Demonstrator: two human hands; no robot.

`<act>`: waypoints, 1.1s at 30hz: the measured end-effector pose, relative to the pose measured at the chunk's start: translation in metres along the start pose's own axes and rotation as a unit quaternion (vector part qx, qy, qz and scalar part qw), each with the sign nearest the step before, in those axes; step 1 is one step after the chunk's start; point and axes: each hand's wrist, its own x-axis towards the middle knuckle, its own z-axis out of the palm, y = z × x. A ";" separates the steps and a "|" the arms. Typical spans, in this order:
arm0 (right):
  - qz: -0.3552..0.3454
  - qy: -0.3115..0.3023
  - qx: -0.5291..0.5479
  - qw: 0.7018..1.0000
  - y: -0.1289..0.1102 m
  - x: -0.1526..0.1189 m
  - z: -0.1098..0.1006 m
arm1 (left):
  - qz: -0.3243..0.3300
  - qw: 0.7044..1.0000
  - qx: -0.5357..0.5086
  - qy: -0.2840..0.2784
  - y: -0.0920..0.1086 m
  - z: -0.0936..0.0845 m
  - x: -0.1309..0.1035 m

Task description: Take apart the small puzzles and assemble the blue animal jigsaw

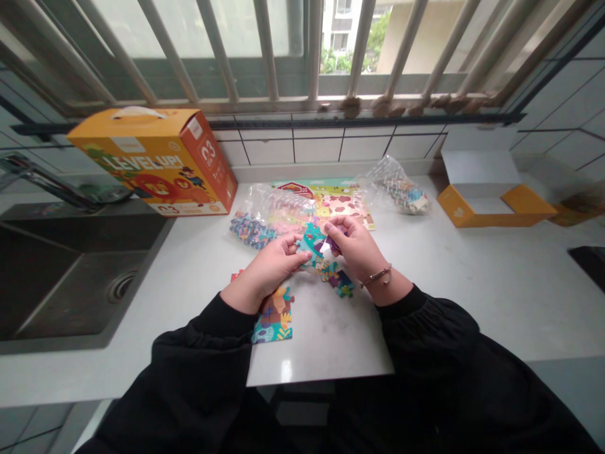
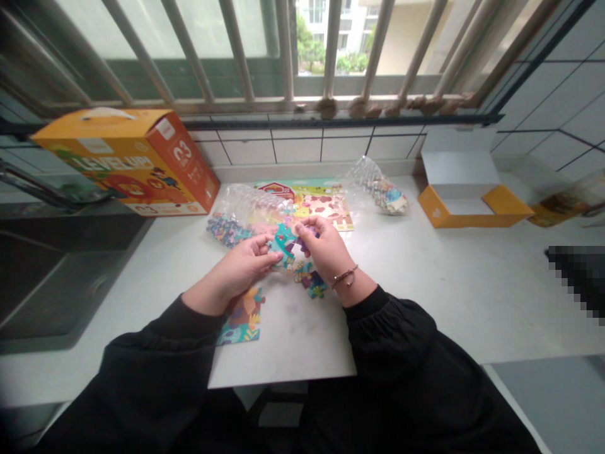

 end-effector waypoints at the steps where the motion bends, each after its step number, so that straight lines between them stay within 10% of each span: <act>1: 0.020 -0.017 0.024 0.999 0.000 0.000 0.000 | 0.004 1.000 0.002 -0.015 0.001 0.001 -0.001; 7: 0.132 -0.092 0.077 0.984 0.001 -0.003 0.002 | 0.028 0.996 0.002 -0.083 0.007 0.007 -0.008; 17: 0.030 0.003 0.091 0.995 -0.005 0.002 0.001 | -0.009 0.997 0.035 -0.070 0.005 0.003 -0.008; 25: 0.142 -0.111 0.068 0.981 -0.003 -0.005 0.002 | -0.014 0.992 0.069 -0.105 0.007 0.001 -0.011; 33: 0.059 -0.081 0.088 0.991 -0.010 -0.005 0.001 | -0.018 0.990 0.098 -0.103 0.007 0.002 -0.012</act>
